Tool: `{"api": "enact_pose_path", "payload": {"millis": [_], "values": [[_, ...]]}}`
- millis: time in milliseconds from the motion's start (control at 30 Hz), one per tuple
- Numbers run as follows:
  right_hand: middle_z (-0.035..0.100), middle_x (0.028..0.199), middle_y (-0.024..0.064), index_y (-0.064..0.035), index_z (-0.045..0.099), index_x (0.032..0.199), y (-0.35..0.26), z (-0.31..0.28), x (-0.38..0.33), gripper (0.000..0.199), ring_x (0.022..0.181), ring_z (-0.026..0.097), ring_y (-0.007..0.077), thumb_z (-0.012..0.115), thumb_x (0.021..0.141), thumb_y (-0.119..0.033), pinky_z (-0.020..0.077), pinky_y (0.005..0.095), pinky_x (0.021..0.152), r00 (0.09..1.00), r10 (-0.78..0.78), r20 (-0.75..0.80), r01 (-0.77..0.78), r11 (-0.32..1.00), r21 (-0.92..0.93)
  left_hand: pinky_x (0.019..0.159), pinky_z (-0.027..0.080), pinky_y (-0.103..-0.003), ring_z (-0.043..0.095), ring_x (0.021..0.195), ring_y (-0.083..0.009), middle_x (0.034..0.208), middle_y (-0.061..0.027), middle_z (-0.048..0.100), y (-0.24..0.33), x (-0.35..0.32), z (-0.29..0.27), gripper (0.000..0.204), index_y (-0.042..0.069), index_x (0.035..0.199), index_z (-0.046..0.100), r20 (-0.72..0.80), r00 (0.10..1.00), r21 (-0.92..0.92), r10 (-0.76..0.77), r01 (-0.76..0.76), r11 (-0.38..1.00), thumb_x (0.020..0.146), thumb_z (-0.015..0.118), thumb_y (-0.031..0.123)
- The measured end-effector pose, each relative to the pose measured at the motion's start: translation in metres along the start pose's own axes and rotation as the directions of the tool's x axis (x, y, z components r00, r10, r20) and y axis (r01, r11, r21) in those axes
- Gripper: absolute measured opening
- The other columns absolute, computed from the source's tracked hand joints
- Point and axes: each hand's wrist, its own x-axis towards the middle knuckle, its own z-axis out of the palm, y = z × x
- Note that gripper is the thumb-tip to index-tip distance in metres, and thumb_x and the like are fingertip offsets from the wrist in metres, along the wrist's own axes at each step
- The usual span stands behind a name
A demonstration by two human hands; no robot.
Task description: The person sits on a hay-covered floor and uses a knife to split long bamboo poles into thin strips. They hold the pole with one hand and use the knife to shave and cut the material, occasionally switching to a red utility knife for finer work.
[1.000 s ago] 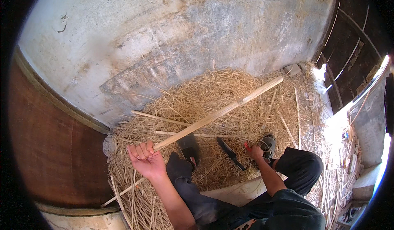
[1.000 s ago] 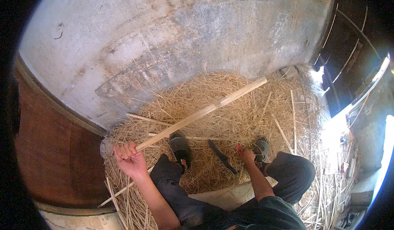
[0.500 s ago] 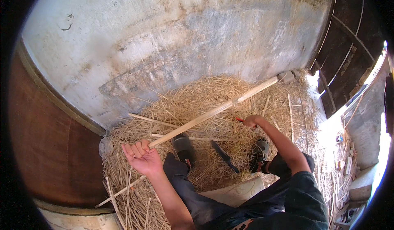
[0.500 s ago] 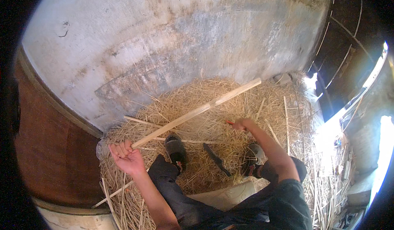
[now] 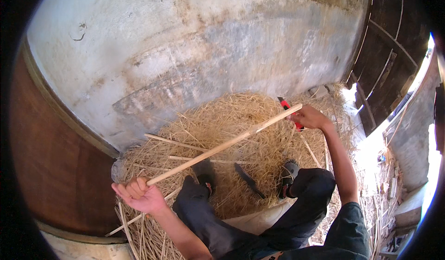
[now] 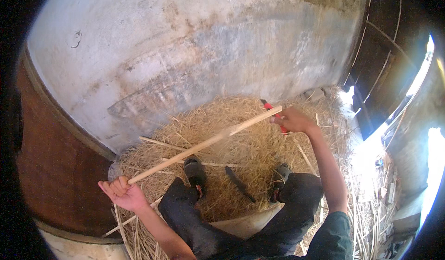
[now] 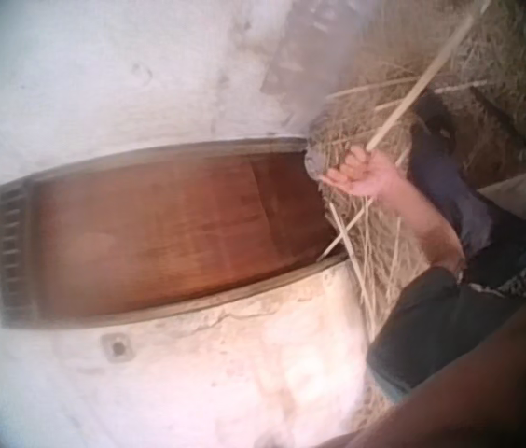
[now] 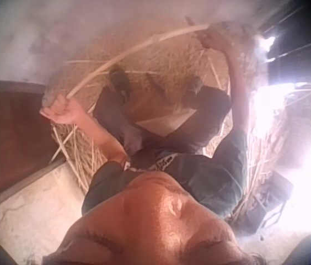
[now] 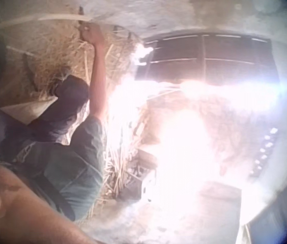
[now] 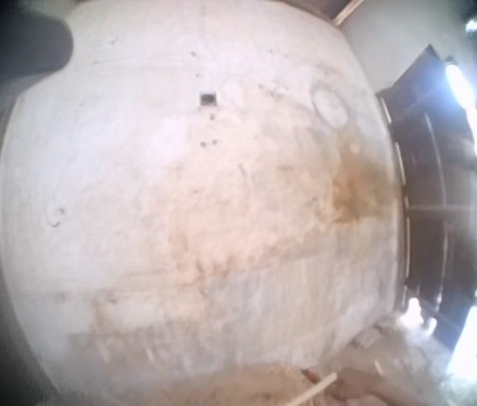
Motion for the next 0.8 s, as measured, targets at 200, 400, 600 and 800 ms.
{"api": "enact_pose_path", "payload": {"millis": [200, 400, 600, 800], "values": [[0.064, 0.06, 0.0099, -0.0044, 0.073, 0.111, -0.023, -0.005, -0.008, 0.039, 0.056, 0.066, 0.0253, 0.058, 0.099, -0.039, 0.0517, 0.0401, 0.063, 0.942, 0.184, -0.28, -0.105, 0.956, 0.274, 0.051, 0.018, -0.029, 0.015, 0.045, -0.0103, 0.049, 0.0033, 0.019, 0.017, -0.012, 0.03, 0.059, 0.019, 0.056, 0.027, 0.07, 0.997, -0.027, -0.021, 0.023, 0.999, 0.111, 0.028, 0.038], [0.072, 0.095, 0.0158, -0.005, 0.072, 0.112, -0.004, 0.007, -0.015, 0.05, 0.094, 0.068, 0.0344, 0.049, 0.101, -0.048, 0.0497, 0.0441, 0.083, 0.959, -0.099, -0.266, 0.07, 0.991, -0.118, 0.05, 0.018, -0.03, 0.013, 0.046, -0.0107, 0.048, 0.0042, 0.018, 0.015, -0.023, 0.044, 0.058, 0.019, 0.056, 0.027, 0.157, 0.988, 0.042, -0.007, 0.0, 0.999, 0.112, 0.029, 0.034], [0.068, 0.089, 0.0156, -0.0056, 0.07, 0.109, -0.063, -0.016, -0.028, 0.032, 0.082, 0.065, 0.0333, 0.053, 0.101, -0.031, 0.0487, 0.0427, 0.077, 0.926, -0.022, -0.376, 0.118, 0.965, 0.235, 0.049, 0.018, -0.03, 0.013, 0.045, -0.0104, 0.047, 0.0044, 0.019, 0.01, -0.03, 0.046, 0.058, 0.019, 0.056, 0.027, 0.154, 0.987, 0.061, -0.041, 0.032, 0.998, 0.112, 0.029, 0.034], [0.054, 0.073, 0.0126, -0.0041, 0.065, 0.106, -0.131, -0.024, -0.049, 0.025, 0.068, 0.055, 0.0226, 0.053, 0.101, -0.025, 0.0437, 0.0383, 0.066, 0.954, -0.139, -0.267, 0.209, 0.944, 0.256, 0.049, 0.018, -0.029, 0.017, 0.044, -0.0103, 0.046, 0.0032, 0.021, 0.018, -0.033, 0.034, 0.06, 0.019, 0.056, 0.028, 0.036, 0.998, -0.11, -0.041, 0.045, 0.993, 0.111, 0.029, 0.041]]}}
